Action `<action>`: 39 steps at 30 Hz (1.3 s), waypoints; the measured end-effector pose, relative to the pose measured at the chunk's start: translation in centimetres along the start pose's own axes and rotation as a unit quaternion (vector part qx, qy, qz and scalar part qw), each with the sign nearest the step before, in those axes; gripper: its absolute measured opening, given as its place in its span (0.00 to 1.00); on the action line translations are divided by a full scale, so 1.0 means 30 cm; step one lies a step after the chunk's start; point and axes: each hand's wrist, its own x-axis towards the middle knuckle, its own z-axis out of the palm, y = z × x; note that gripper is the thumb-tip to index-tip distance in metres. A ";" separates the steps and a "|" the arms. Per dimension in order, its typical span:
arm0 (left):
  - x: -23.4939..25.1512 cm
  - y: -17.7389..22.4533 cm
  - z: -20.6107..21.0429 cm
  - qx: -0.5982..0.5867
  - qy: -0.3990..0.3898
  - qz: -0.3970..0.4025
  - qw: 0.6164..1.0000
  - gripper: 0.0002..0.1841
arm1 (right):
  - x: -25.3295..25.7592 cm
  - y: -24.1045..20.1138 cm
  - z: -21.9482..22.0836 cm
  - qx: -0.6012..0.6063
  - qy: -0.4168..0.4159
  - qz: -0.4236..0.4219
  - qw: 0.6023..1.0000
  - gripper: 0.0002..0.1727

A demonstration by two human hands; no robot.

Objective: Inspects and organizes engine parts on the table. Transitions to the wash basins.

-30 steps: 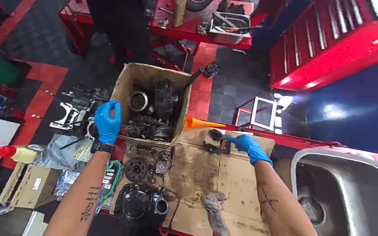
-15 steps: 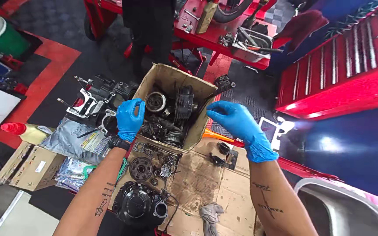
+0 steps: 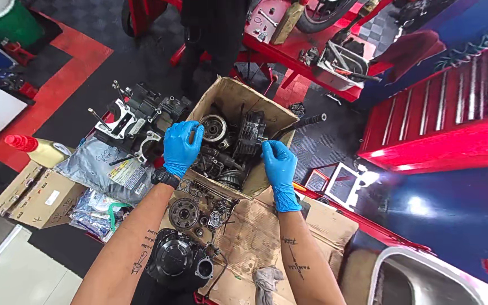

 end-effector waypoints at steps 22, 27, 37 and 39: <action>0.000 0.015 -0.008 0.024 -0.011 -0.001 1.000 0.20 | -0.002 -0.055 0.023 -0.176 -0.032 0.041 0.983 0.23; -0.001 0.010 -0.008 0.024 -0.012 -0.003 1.000 0.21 | 0.000 -0.053 0.026 -0.179 -0.035 0.044 0.982 0.23; 0.000 0.011 -0.005 0.026 -0.002 0.002 1.000 0.20 | 0.001 -0.059 0.028 -0.181 -0.034 0.049 0.982 0.23; 0.000 0.010 -0.003 0.026 0.002 0.006 1.000 0.20 | 0.001 -0.062 0.027 -0.181 -0.034 0.051 0.982 0.23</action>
